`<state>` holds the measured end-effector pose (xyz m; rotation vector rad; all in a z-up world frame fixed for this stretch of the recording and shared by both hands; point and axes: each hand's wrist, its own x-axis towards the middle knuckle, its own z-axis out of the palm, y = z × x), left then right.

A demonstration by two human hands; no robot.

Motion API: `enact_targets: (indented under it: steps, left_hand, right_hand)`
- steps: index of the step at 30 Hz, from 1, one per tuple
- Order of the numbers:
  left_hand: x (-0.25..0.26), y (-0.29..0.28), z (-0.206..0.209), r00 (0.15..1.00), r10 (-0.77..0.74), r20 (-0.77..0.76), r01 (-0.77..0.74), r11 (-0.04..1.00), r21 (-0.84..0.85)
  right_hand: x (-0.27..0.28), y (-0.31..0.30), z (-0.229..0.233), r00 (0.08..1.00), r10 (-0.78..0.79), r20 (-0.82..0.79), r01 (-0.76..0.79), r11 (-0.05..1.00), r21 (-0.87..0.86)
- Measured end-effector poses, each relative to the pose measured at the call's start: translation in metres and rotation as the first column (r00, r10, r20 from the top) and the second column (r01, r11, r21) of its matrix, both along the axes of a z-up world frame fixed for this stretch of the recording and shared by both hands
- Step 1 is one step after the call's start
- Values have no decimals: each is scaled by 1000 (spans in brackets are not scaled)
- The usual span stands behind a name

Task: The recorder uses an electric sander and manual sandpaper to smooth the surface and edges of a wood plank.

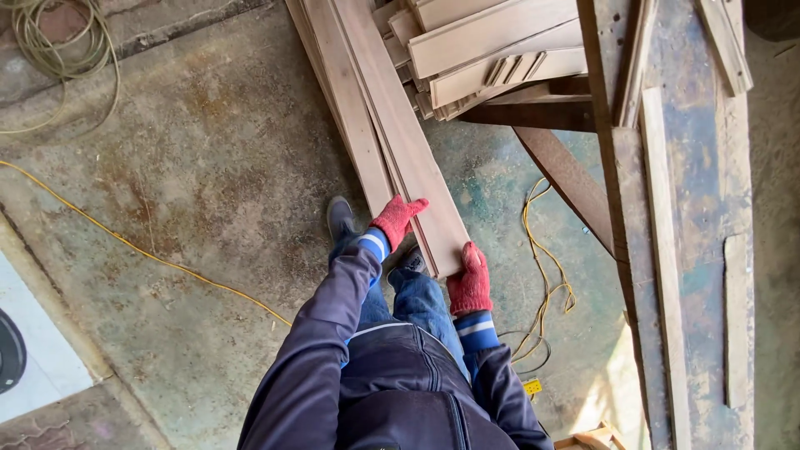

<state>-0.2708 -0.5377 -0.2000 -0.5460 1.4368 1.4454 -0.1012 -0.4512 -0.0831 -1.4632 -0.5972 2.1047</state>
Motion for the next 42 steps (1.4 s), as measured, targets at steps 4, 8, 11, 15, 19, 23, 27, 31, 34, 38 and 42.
enact_targets:
  steps: [4,8,11,15,19,23,27,31,34,38,42]
  left_hand:
    - [-46,-33,-9,981,-153,-119,142,985,-97]
    - [-105,-109,-12,791,-458,-406,454,884,-114]
    - [-148,-189,7,619,-759,-203,613,629,-478]
    - [-209,-305,38,564,-820,99,618,340,-709]
    - [-238,-422,-42,657,-740,143,510,297,-807]
    - [-229,-444,-44,709,-698,104,474,363,-802]
    - [-220,-378,18,658,-752,26,556,463,-691]
    - [-223,-307,67,615,-788,-37,602,499,-623]
    - [-226,-275,88,487,-870,-79,658,425,-621]
    - [-233,-257,71,404,-904,-137,671,395,-628]
    - [-236,-257,26,275,-956,-99,683,267,-680]
  right_hand:
    - [-47,-3,-28,1000,8,11,-8,1000,7]
    - [-95,-8,-81,999,-40,12,40,999,-4]
    - [-102,-16,-107,991,-93,99,92,996,15]
    - [-92,-3,-163,924,-102,368,59,990,125]
    - [-98,-7,-145,909,-90,408,47,992,113]
    - [-82,-5,-175,912,-102,397,60,991,117]
    - [-83,-13,-171,892,10,451,-86,985,148]
    - [-106,-51,-115,901,136,412,-226,958,178]
    - [-93,-77,-106,916,172,362,-239,960,149]
    - [-51,-109,-100,869,216,446,-279,957,79]
    - [31,-134,-148,796,263,546,-297,955,-27]
